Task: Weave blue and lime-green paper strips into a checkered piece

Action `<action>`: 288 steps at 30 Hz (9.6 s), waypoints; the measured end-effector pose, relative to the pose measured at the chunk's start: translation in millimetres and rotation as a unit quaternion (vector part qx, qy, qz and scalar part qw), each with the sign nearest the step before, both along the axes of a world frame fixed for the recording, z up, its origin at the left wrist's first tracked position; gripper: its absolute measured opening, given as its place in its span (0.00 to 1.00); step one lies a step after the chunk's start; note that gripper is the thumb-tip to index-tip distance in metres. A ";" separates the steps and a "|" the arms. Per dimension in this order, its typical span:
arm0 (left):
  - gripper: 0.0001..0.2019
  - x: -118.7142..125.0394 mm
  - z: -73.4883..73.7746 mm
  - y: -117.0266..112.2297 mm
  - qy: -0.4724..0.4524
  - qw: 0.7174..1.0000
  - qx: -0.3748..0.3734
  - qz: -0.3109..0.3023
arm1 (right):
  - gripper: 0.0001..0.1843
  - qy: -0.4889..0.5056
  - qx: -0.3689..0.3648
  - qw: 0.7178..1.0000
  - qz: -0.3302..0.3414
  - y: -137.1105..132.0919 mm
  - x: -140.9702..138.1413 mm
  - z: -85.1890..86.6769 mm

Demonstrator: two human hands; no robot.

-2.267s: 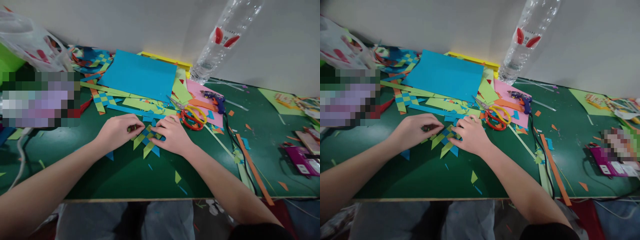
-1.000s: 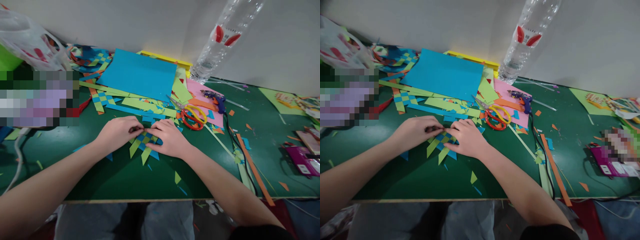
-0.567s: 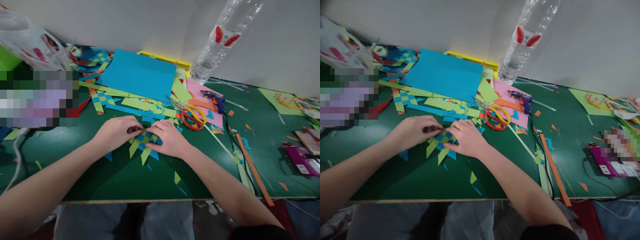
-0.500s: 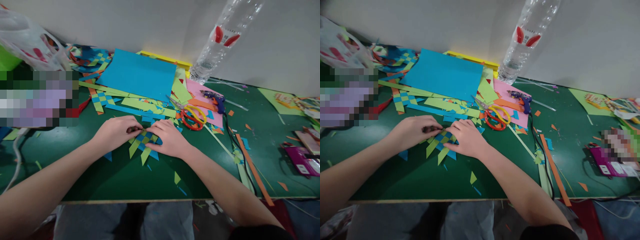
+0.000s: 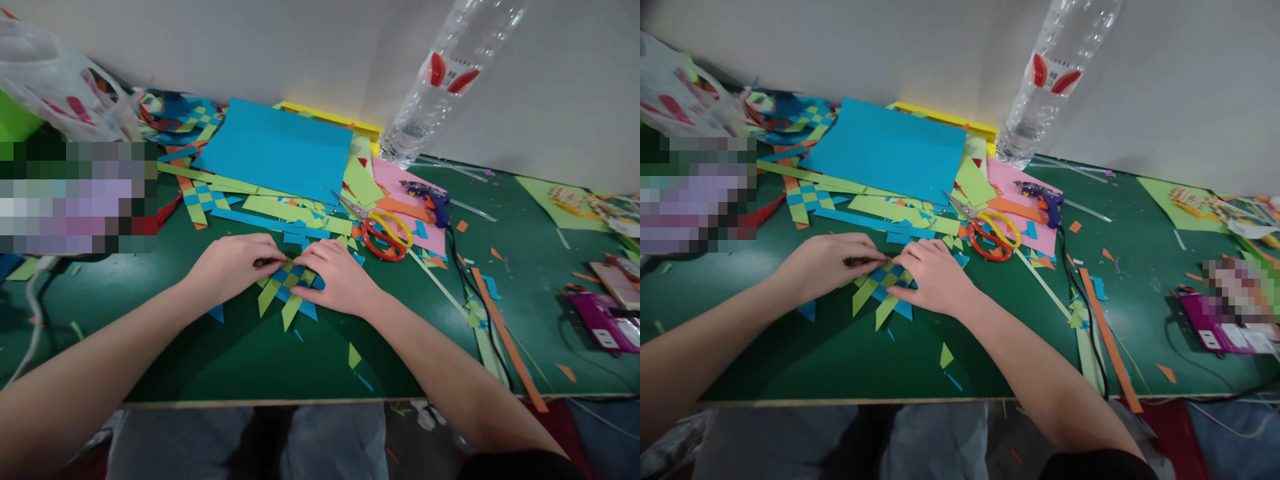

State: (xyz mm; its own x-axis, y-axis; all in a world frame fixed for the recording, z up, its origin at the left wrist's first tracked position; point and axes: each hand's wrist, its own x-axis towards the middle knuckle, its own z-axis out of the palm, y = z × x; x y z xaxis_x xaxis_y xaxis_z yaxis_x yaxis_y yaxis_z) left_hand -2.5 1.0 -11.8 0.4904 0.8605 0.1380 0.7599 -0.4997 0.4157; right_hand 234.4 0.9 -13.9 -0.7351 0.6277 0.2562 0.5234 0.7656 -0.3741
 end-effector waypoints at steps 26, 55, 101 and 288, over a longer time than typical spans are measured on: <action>0.16 0.6 -0.2 -1.8 0.017 0.999 0.033 -0.013 | 0.21 0.008 -0.006 1.000 0.005 0.6 -0.8 -1.1; 0.16 2.2 3.4 -4.6 0.064 0.993 0.088 -0.049 | 0.22 0.001 -0.007 1.000 0.002 0.6 -0.4 0.2; 0.29 -1.3 2.0 0.2 0.025 0.996 0.032 -0.079 | 0.22 0.194 0.002 0.976 -0.095 3.8 2.6 0.8; 0.15 23.4 -11.6 97.1 0.050 0.969 0.240 0.027 | 0.08 0.092 0.065 0.979 -0.168 9.5 2.5 -5.2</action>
